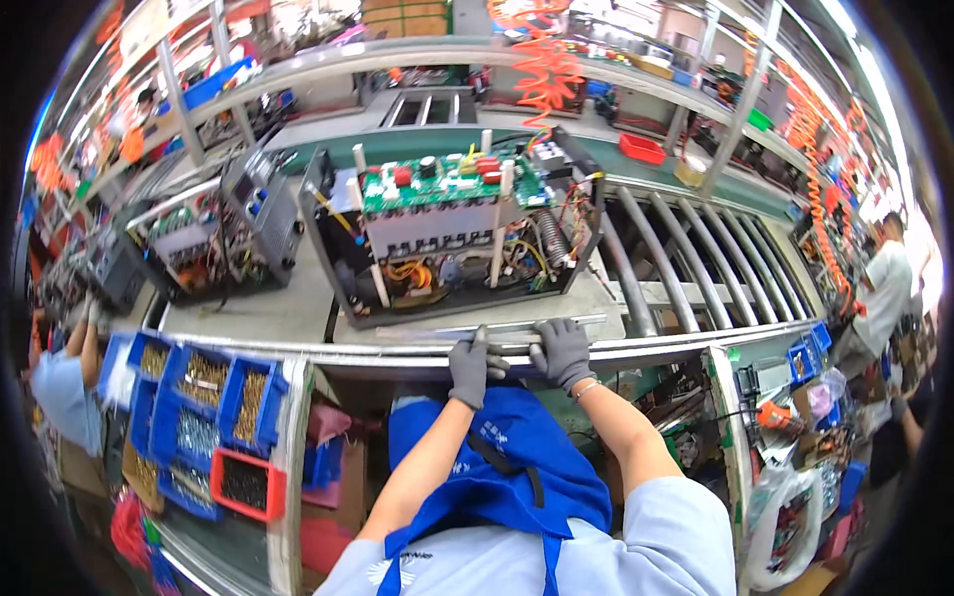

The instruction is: The person assembles an electronic device on a factory line, using a heat gun to apply heat to components on a circuit board. They then use a pneumatic screwdriver to secure a metal frame and organize internal wiring.

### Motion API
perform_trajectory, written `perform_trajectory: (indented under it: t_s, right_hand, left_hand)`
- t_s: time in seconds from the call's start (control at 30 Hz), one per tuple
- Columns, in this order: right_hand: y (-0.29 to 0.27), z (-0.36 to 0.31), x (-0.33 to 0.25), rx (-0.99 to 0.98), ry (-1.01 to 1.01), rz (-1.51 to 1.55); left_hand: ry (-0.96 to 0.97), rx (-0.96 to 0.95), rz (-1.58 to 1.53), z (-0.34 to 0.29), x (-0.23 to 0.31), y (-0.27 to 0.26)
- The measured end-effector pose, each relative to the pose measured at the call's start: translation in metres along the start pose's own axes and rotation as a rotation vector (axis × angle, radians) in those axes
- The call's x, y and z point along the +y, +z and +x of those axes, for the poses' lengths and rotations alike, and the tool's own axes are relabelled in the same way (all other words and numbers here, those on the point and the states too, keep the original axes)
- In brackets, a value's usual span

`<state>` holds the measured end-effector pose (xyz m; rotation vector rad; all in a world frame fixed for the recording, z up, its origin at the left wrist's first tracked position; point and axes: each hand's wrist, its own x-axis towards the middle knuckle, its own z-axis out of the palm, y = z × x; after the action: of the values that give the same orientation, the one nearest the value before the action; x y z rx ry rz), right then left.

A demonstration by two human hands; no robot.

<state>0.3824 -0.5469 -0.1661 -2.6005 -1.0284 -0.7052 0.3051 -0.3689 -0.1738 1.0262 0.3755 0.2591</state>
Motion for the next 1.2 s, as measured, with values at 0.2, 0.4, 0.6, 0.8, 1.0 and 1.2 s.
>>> perform_trajectory:
  t_s: [0.2,0.4,0.6,0.8,1.0,1.2]
  right_hand:
    - [-0.004,0.002,-0.001,0.037,-0.012,0.007]
    - [-0.010,-0.001,0.003,-0.036,0.017,0.025]
    - [-0.007,0.001,0.010,0.012,-0.039,0.081]
    - [-0.007,-0.003,0.019,0.070,-0.045,0.179]
    - [-0.018,0.019,0.014,0.031,-0.223,0.461]
    - [-0.118,0.112,-0.014,0.357,-0.308,0.301]
  left_hand:
    - [-0.008,0.038,0.090,-0.001,0.003,0.003]
    - [0.014,0.050,0.121,-0.006,0.003,0.008]
    - [-0.010,0.071,0.145,-0.008,0.012,0.008]
    - [-0.076,-0.001,0.002,-0.004,0.005,0.003]
    - [0.024,0.135,0.150,-0.042,0.052,0.012]
    - [0.343,0.240,0.089,-0.056,0.146,0.038]
